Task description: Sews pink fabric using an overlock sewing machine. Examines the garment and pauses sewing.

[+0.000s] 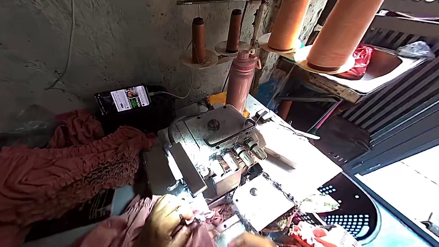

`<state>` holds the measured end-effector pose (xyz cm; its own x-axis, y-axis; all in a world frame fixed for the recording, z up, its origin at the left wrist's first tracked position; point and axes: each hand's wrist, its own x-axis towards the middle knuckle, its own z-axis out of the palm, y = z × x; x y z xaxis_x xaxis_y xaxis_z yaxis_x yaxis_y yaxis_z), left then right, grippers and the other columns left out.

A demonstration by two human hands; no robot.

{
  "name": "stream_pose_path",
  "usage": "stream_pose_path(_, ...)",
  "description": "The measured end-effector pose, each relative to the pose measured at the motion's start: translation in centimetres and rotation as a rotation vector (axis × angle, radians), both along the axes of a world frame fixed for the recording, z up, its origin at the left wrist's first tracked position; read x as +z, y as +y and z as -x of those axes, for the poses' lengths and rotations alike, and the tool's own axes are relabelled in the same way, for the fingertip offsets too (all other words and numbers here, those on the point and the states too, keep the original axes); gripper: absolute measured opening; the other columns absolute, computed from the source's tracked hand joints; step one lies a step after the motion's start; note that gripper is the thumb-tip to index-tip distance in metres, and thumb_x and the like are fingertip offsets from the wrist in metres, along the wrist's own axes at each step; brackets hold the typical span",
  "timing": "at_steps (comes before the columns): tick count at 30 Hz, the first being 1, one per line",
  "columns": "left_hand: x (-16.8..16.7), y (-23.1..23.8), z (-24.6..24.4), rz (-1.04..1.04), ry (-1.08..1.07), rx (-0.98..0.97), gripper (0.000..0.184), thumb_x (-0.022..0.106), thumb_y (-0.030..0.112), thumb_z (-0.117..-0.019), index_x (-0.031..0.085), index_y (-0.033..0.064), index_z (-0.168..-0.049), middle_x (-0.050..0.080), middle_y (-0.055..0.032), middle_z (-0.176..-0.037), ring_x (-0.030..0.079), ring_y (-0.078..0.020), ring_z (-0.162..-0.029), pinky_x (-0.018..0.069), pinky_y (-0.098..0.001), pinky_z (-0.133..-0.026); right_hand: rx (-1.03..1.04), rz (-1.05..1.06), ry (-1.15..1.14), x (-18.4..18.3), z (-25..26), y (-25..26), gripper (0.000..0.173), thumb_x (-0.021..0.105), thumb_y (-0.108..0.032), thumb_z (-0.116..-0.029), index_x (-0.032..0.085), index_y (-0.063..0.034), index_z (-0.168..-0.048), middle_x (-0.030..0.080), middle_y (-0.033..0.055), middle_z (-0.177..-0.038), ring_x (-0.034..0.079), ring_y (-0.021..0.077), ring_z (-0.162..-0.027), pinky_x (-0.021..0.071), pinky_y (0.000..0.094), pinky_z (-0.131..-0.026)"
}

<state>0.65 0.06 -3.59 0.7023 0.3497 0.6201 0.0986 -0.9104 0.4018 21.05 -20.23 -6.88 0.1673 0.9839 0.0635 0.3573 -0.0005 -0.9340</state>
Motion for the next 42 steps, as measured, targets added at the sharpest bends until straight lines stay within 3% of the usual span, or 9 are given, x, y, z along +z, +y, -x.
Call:
stream_pose_path(3, 0.1, 0.2, 0.0, 0.02, -0.007, 0.007, 0.021, 0.06, 0.036, -0.0976, 0.067, 0.0179, -0.089, 0.07, 0.0039, -0.094, 0.062, -0.0083, -0.1, 0.0456, -0.0239, -0.096, -0.199, -0.221, -0.164, 2.2, -1.6, 6.3, 0.029, 0.06, -0.036, -0.1009, 0.078, -0.0131, -0.104, 0.072, -0.0028, -0.091, 0.061, -0.0001, -0.069, 0.0517, 0.0191, -0.062)
stream_pose_path(5, 0.3, 0.1, 0.0, 0.034, 0.007, 0.024, 0.025, 0.059, 0.039, -0.0991, 0.067, 0.0175, -0.088, 0.069, 0.0034, -0.092, 0.062, -0.0084, -0.1, 0.0452, -0.0243, -0.096, -0.148, -0.167, -0.182, 3.6, -1.2, 9.4, 0.034, 0.058, -0.038, -0.1009, 0.079, -0.0119, -0.105, 0.075, 0.0, -0.093, 0.069, 0.0076, -0.081, 0.0578, 0.0325, -0.072)
stream_pose_path(9, 0.8, 0.1, 0.2, 0.063, 0.035, 0.046, 0.026, 0.06, 0.039, -0.0981, 0.067, 0.0164, -0.087, 0.07, 0.0024, -0.093, 0.063, -0.0085, -0.101, 0.0443, -0.0252, -0.098, -0.108, -0.209, -0.269, 3.9, -0.1, 11.1, 0.022, 0.062, -0.024, -0.0943, 0.068, -0.0062, -0.083, 0.063, 0.0059, -0.073, 0.062, 0.0173, -0.065, 0.0499, 0.0375, -0.059)
stream_pose_path(16, 1.5, 0.1, 0.1, 0.105, 0.072, 0.055, 0.027, 0.061, 0.04, -0.0982, 0.069, 0.016, -0.087, 0.071, 0.0023, -0.092, 0.063, -0.0071, -0.099, 0.0431, -0.0247, -0.097, -0.469, 0.15, -0.549, 2.1, -7.6, 5.6, 0.024, 0.066, -0.012, -0.0978, 0.065, 0.0067, -0.113, 0.068, 0.0281, -0.1, 0.069, 0.0481, -0.085, 0.0528, 0.0676, -0.07)
stream_pose_path(18, 1.7, 0.1, 0.0, 0.114, 0.086, 0.068, 0.027, 0.062, 0.039, -0.0972, 0.07, 0.0154, -0.086, 0.07, 0.0014, -0.09, 0.062, -0.008, -0.096, 0.0433, -0.0253, -0.095, -0.469, -0.007, -0.51, 1.9, -7.7, 4.5, 0.028, 0.071, -0.009, -0.0919, 0.065, 0.0043, -0.116, 0.069, 0.0233, -0.104, 0.069, 0.0372, -0.076, 0.0563, 0.0545, -0.063)
stream_pose_path(21, 1.9, -0.1, -0.2, 0.104, 0.103, 0.079, 0.029, 0.061, 0.039, -0.0972, 0.071, 0.015, -0.086, 0.071, 0.0006, -0.09, 0.063, -0.0089, -0.096, 0.0435, -0.028, -0.095, -0.24, -0.325, -0.069, 2.9, -3.0, 5.2, 0.018, 0.066, -0.019, -0.0954, 0.072, -0.0117, -0.111, 0.067, 0.0011, -0.108, 0.059, -0.0034, -0.077, 0.0488, 0.0115, -0.061)
stream_pose_path(24, 2.3, -0.3, -0.3, 0.052, 0.094, 0.093, 0.026, 0.059, 0.037, -0.0979, 0.07, 0.0164, -0.087, 0.072, 0.0004, -0.091, 0.064, -0.0093, -0.098, 0.0426, -0.0276, -0.096, -0.074, -0.35, 0.096, 3.8, 0.9, 7.4, 0.025, 0.072, -0.035, -0.0945, 0.076, -0.0179, -0.113, 0.064, -0.0013, -0.117, 0.06, -0.0045, -0.093, 0.0518, 0.0111, -0.074)
stream_pose_path(27, 2.7, -0.7, -0.2, -0.025, 0.085, 0.116, 0.024, 0.055, 0.033, -0.0986, 0.068, 0.0165, -0.087, 0.069, -0.0005, -0.088, 0.062, -0.011, -0.095, 0.0404, -0.0279, -0.098, -0.1, -0.325, 0.081, 3.9, 2.4, 8.8, 0.026, 0.074, -0.042, -0.0919, 0.078, -0.02, -0.106, 0.062, -0.0041, -0.11, 0.056, -0.006, -0.082, 0.0482, 0.0114, -0.066)
stream_pose_path(42, 3.4, -2.0, -0.7, 0.128, 0.075, 0.372, 0.036, 0.066, 0.045, -0.0888, 0.065, 0.0098, -0.079, 0.066, 0.0005, -0.075, 0.062, -0.0081, -0.077, 0.0467, -0.0258, -0.08, -0.226, -0.337, 0.26, 4.2, 2.4, 9.6, 0.004, 0.075, -0.013, -0.0847, 0.075, -0.0095, -0.084, 0.07, -0.0076, -0.079, 0.054, -0.0087, -0.062, 0.0437, 0.009, -0.055)
